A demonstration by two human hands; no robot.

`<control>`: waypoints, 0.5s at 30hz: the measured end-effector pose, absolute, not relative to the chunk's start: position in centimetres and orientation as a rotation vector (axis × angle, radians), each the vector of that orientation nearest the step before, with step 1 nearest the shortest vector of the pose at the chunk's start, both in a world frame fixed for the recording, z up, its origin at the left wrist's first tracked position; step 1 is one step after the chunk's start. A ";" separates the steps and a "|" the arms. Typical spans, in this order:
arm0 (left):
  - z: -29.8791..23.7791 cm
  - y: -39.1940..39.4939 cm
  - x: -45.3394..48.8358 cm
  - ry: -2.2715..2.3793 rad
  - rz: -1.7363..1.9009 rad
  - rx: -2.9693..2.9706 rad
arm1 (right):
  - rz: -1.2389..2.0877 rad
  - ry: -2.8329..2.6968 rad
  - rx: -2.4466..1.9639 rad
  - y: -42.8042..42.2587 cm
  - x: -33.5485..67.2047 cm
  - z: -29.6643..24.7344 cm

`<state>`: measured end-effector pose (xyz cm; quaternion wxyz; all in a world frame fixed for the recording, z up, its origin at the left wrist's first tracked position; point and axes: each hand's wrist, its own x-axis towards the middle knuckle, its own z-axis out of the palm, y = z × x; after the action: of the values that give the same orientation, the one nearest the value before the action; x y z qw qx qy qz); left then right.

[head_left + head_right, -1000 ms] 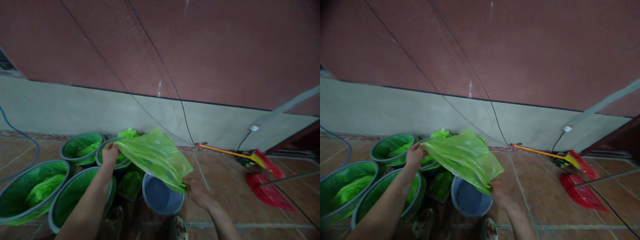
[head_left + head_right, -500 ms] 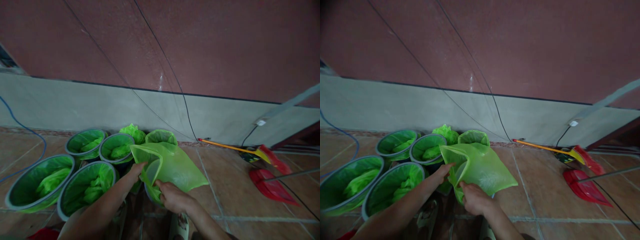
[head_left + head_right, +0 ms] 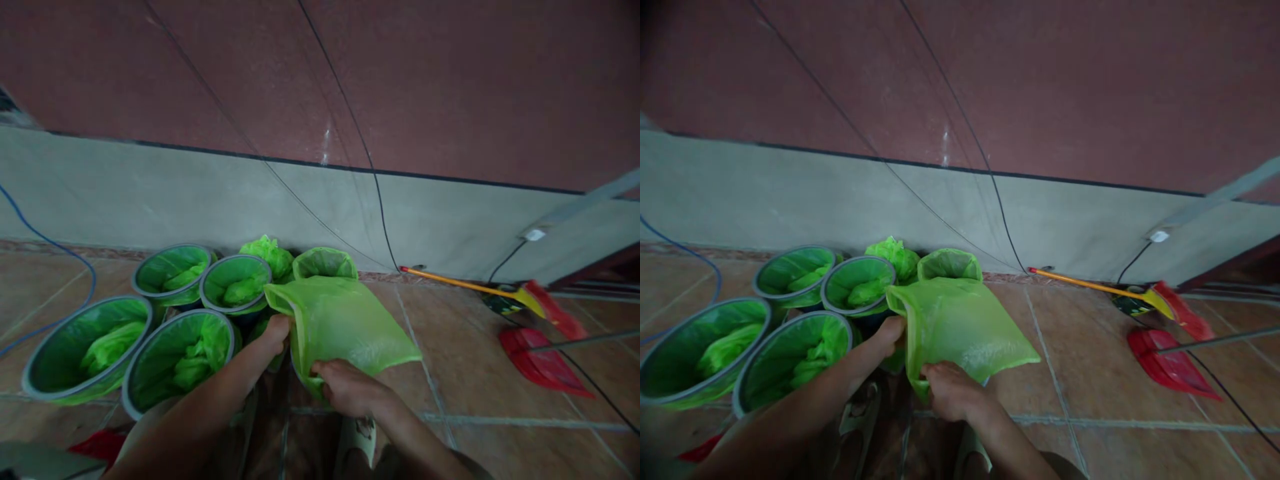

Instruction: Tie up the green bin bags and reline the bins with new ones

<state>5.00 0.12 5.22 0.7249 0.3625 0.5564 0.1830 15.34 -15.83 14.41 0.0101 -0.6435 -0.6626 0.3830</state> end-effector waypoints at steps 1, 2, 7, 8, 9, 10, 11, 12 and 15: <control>6.1 0.3 5.2 1.201 0.416 0.787 | 1.191 -2.088 -2.018 -15.8 15.2 14.2; 7.0 0.3 5.3 1.163 0.439 0.746 | 1.185 -2.103 -2.026 -15.7 15.1 14.0; 10.0 0.1 5.2 1.084 0.531 0.548 | 1.165 -2.198 -2.048 -15.3 14.3 13.0; 10.3 0.1 5.1 1.090 0.552 0.529 | 1.168 -2.224 -2.053 -15.3 14.2 12.8; 10.6 0.1 5.0 1.096 0.573 0.518 | 1.172 -2.243 -2.057 -15.2 14.1 12.7; 11.0 0.0 4.9 1.102 0.592 0.515 | 1.175 -2.253 -2.058 -15.1 14.1 12.5; 11.4 0.0 4.8 1.102 0.605 0.518 | 1.179 -2.251 -2.062 -15.0 14.0 12.4; 11.9 -0.1 4.8 1.094 0.613 0.522 | 1.179 -2.239 -2.069 -15.0 14.0 12.3; 13.6 -0.4 4.6 1.026 0.616 0.518 | 1.164 -2.200 -2.092 -14.7 13.9 11.9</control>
<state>4.65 -0.36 13.57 0.7949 0.2410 0.4773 0.2866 13.95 -14.73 11.94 -0.0549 -0.6425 -0.6757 0.3573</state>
